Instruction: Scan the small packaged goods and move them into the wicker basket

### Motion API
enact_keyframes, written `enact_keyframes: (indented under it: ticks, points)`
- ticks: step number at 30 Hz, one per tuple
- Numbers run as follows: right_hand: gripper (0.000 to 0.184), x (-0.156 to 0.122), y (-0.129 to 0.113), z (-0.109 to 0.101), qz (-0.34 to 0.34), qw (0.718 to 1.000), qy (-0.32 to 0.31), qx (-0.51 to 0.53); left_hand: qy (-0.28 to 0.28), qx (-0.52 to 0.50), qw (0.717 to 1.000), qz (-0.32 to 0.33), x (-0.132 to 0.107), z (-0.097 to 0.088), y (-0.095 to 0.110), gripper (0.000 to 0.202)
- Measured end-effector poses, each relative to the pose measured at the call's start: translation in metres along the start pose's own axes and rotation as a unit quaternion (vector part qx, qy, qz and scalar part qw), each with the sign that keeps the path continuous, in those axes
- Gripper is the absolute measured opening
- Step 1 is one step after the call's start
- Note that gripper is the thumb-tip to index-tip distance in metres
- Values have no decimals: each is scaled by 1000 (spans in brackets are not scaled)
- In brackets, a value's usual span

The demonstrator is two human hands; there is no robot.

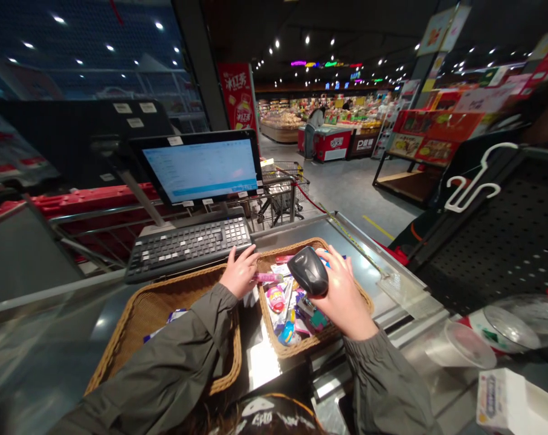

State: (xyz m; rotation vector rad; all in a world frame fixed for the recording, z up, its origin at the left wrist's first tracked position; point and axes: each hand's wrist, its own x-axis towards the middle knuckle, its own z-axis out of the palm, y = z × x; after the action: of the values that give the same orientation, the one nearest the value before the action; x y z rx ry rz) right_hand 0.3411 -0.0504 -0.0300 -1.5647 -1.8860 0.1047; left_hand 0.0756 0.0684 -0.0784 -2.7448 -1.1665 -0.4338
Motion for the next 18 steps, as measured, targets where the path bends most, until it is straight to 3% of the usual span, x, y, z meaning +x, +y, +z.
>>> enact_keyframes:
  ticks: [5, 11, 18]
  points:
    - [52, 7, -14, 10, -36, 998, -42, -19, 91, 13, 996, 3, -21, -38, -33, 4]
    - [48, 23, -52, 21, -92, 994, -60, -8, 179, 63, 981, -35, -62, -86, -72, 9]
    - [58, 31, -97, 45, -149, 984, -93, 9, 218, 92, 969, -71, -112, -110, -96, 12]
